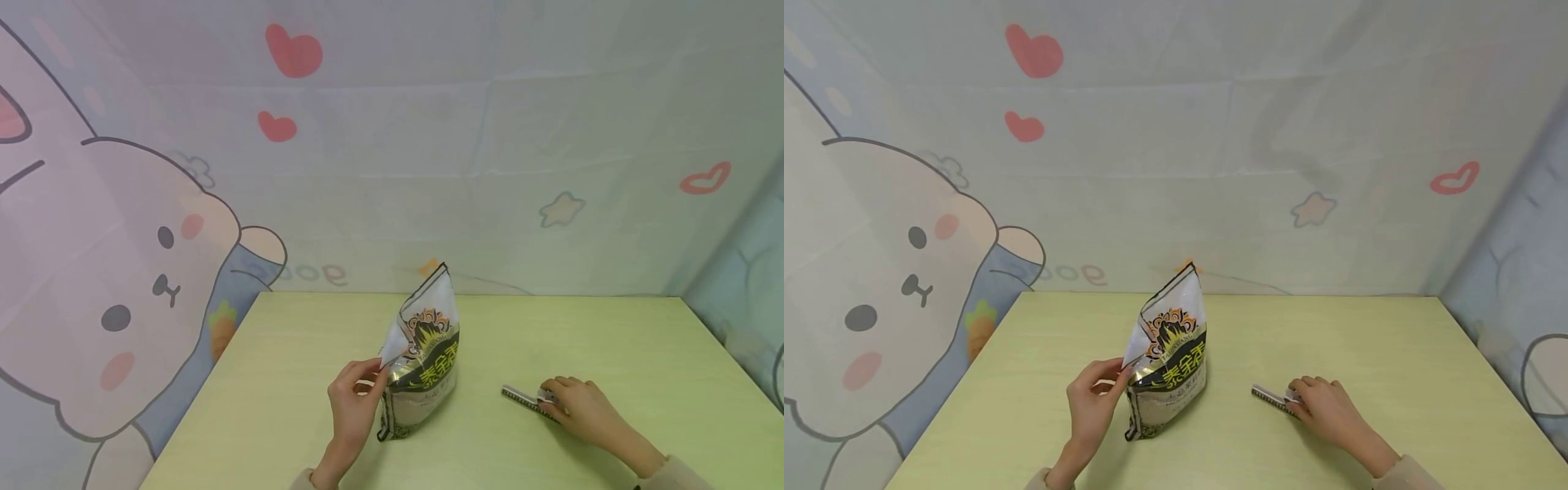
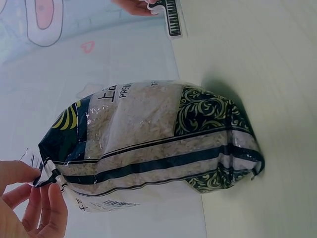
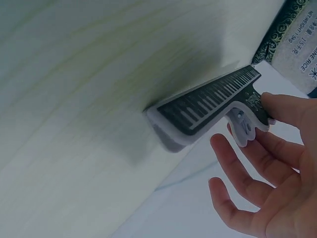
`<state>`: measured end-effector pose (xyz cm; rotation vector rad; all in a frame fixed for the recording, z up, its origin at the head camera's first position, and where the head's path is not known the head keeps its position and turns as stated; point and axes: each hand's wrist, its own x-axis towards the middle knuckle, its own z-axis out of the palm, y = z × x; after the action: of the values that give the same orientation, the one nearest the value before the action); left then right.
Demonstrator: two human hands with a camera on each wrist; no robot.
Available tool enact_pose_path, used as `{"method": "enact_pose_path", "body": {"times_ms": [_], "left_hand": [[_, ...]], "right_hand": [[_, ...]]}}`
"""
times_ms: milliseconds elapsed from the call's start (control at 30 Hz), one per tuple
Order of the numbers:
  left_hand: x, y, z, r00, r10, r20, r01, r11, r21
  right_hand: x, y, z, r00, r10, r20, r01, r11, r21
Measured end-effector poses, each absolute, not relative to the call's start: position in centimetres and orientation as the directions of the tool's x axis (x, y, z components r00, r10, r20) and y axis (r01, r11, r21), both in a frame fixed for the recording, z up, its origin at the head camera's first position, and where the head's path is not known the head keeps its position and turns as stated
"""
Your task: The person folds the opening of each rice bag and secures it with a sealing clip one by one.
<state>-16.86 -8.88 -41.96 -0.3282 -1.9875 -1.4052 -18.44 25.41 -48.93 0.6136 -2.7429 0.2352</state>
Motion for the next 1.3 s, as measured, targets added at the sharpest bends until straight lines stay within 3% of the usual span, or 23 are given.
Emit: {"method": "enact_pose_path", "body": {"times_ms": [433,1300], "left_hand": [[-18.3,-9.4,-44.6,-0.735,-0.166,0.657,0.563,0.389,0.729],[-18.3,-9.4,-44.9,-0.738,-0.166,0.654,0.563,0.383,0.732]], "right_hand": [[-18.5,24.5,-47.8,-0.716,-0.431,0.549,-0.53,0.848,-0.025],[-17.8,23.4,-44.9,-0.624,-0.426,0.656,-0.564,0.826,-0.001]]}}
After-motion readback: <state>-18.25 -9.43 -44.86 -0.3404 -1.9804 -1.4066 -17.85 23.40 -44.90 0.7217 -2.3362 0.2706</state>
